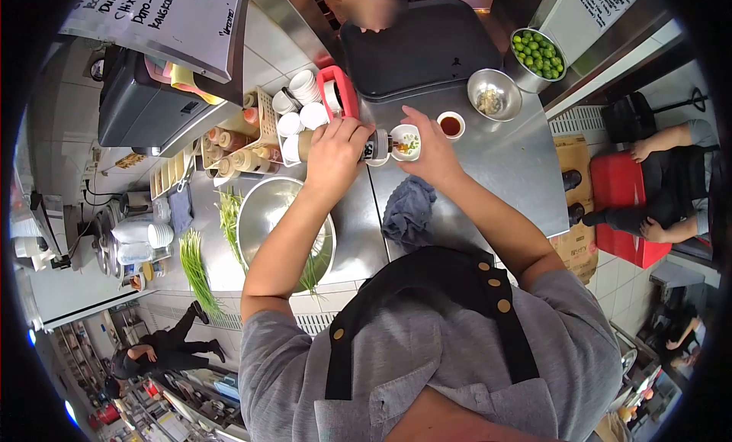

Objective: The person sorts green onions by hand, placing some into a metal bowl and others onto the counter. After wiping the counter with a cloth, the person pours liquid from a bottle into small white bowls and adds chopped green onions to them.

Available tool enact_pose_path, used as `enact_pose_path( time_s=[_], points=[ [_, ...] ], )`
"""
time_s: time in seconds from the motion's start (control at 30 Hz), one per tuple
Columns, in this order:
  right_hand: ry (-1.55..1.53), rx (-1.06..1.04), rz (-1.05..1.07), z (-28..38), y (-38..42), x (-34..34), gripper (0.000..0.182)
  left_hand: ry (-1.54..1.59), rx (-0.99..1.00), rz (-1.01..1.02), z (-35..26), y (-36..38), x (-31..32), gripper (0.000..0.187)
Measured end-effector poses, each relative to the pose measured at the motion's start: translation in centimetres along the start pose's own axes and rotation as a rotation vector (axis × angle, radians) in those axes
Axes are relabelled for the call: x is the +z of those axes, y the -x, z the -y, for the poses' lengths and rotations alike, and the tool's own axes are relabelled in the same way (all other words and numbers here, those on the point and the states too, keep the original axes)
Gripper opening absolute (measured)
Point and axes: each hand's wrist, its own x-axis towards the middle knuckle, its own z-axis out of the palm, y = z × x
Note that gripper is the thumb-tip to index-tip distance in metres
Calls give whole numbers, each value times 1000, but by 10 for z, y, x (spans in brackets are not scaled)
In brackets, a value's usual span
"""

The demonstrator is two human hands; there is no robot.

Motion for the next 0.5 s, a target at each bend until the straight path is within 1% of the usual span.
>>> enact_pose_path(
  time_s=[0.33, 0.4, 0.5],
  points=[
    [-3, 14, 25, 2, 5, 1, 90, -55, 29, -3, 5, 2, 5, 57],
    [-7, 27, 28, 2, 6, 1, 89, -81, 46, -37, 4, 2, 4, 33],
    [-23, 27, 23, 2, 6, 2, 88, -69, 32, -19, 3, 2, 2, 31]
  ],
)
